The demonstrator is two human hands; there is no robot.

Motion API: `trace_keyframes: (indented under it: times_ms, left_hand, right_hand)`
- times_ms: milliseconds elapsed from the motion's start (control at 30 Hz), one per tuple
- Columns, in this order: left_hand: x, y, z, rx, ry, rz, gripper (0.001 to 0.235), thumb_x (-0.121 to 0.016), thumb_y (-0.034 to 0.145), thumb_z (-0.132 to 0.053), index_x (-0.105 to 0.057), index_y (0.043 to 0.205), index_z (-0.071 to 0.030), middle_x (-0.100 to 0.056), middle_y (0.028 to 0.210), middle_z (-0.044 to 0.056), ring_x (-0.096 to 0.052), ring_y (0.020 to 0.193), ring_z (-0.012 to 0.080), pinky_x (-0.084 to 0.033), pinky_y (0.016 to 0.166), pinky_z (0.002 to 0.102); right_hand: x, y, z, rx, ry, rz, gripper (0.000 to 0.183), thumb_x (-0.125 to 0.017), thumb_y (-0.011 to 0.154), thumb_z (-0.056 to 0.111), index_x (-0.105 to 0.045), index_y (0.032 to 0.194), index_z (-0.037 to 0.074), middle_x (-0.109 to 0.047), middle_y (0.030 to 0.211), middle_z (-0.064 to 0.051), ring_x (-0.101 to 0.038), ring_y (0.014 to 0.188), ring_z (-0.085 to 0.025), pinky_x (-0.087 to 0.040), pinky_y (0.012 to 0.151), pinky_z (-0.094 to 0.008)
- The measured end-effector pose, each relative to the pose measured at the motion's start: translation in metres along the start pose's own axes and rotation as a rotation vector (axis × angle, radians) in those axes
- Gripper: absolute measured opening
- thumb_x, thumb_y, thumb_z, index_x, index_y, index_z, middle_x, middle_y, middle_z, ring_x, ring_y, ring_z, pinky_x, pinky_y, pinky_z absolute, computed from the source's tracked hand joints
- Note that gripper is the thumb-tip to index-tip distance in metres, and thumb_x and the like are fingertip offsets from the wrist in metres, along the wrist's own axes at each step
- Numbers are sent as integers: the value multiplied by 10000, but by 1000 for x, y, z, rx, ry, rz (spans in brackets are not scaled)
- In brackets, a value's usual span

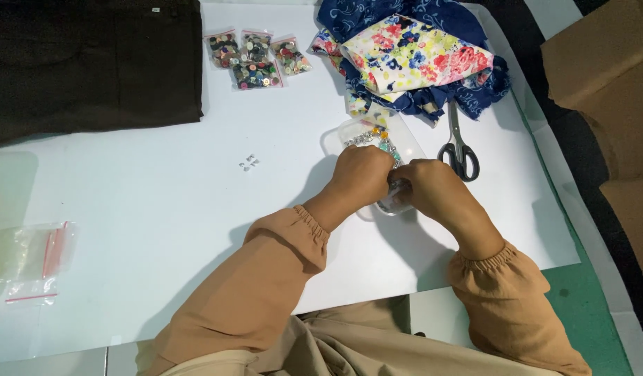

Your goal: Sorting and packaging small decorative items into plastic bags and trays.

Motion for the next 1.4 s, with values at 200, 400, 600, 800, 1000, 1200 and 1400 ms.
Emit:
trace_keyframes:
  times_ms: [200,400,600,800,1000,1200,1400]
  left_hand:
    - [0,-3,0,-7,-41,-18,204,-629,796,13,-683,614,-60,-641,556,105,-693,641,323,-498,749,415]
    - [1,-5,0,4,-75,-19,200,-623,787,21,-689,610,-45,-650,555,121,-694,632,352,-512,750,437]
    - [2,-4,2,22,-66,-8,196,-626,781,16,-679,603,-47,-638,542,110,-691,622,348,-520,746,439]
    - [3,-6,1,33,-63,13,119,-679,792,-15,-763,714,-49,-706,645,130,-722,716,372,-533,780,464]
    - [19,-9,2,-1,-141,-16,111,-681,848,-27,-790,837,-44,-744,743,168,-740,804,398,-558,802,492]
    - [27,-19,13,63,-442,-176,126,-726,855,-64,-797,939,-127,-777,816,119,-751,804,293,-605,743,388]
    - [24,-31,17,142,-612,-244,126,-780,851,-92,-805,972,-120,-783,817,88,-708,739,149,-583,706,280]
  right_hand:
    - [-2,10,-11,-3,242,5,171,-785,815,0,-791,986,-6,-768,885,-226,-770,873,-369,-638,729,-411]
    - [-11,12,-17,4,254,-57,151,-755,846,-5,-789,993,-6,-759,867,-226,-762,849,-373,-634,720,-411]
    - [-11,8,-16,23,270,-60,217,-843,770,56,-802,982,31,-767,857,-171,-770,834,-293,-632,722,-365]
    - [-25,13,-22,-6,221,-80,171,-819,764,-1,-817,917,75,-757,791,-125,-761,777,-267,-618,722,-330]
    - [-18,8,-22,-7,372,-129,187,-835,739,32,-803,918,72,-755,801,-128,-755,782,-262,-604,709,-369]
    - [9,-4,-13,-254,762,-176,172,-790,807,19,-794,978,25,-748,800,-157,-692,729,-201,-582,691,-309]
    - [-10,3,-26,-223,1208,-202,177,-776,788,-35,-746,961,-56,-715,794,-170,-717,784,-222,-599,688,-272]
Point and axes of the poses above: each hand's wrist, its own y-axis towards the middle knuckle, its own x-axis out of the back of the hand, z = x × y, the point moved 1 cm from there along y, towards the middle knuckle
